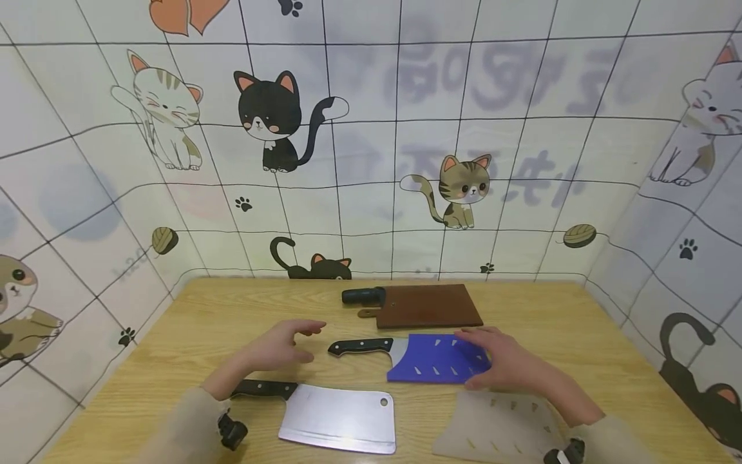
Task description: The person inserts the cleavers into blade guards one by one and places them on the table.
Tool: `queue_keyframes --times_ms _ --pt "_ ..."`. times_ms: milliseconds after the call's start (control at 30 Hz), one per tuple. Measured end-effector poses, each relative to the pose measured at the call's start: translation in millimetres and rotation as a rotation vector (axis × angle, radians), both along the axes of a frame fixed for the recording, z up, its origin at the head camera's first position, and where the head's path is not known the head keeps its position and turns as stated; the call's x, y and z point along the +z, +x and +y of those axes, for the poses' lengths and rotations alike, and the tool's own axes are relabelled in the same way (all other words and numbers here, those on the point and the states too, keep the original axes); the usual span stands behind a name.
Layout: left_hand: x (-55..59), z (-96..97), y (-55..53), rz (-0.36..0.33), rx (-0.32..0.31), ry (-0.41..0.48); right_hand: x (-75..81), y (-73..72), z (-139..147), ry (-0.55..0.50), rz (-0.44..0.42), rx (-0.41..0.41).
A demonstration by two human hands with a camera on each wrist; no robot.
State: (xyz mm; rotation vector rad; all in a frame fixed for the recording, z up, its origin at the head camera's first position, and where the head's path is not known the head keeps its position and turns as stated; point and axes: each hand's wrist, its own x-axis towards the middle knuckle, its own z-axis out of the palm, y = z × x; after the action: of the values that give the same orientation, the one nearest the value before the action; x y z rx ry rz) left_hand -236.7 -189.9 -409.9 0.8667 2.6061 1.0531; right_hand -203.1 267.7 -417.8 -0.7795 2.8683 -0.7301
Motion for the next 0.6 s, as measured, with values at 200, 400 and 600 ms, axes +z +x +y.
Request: queue_keyframes --times_ms 200,400,600 --pt "6.3 -36.9 12.1 -0.027 -0.022 0.067 5.8 24.8 30.2 -0.1 -0.061 -0.029" --pt "4.7 -61.3 23.8 -0.076 -0.026 0.086 -2.1 40.7 55.4 -0.036 -0.094 -0.026" --pt "-0.1 -76.5 33.6 -0.119 -0.041 0.05 -13.6 55.0 67.6 0.033 -0.106 -0.012"
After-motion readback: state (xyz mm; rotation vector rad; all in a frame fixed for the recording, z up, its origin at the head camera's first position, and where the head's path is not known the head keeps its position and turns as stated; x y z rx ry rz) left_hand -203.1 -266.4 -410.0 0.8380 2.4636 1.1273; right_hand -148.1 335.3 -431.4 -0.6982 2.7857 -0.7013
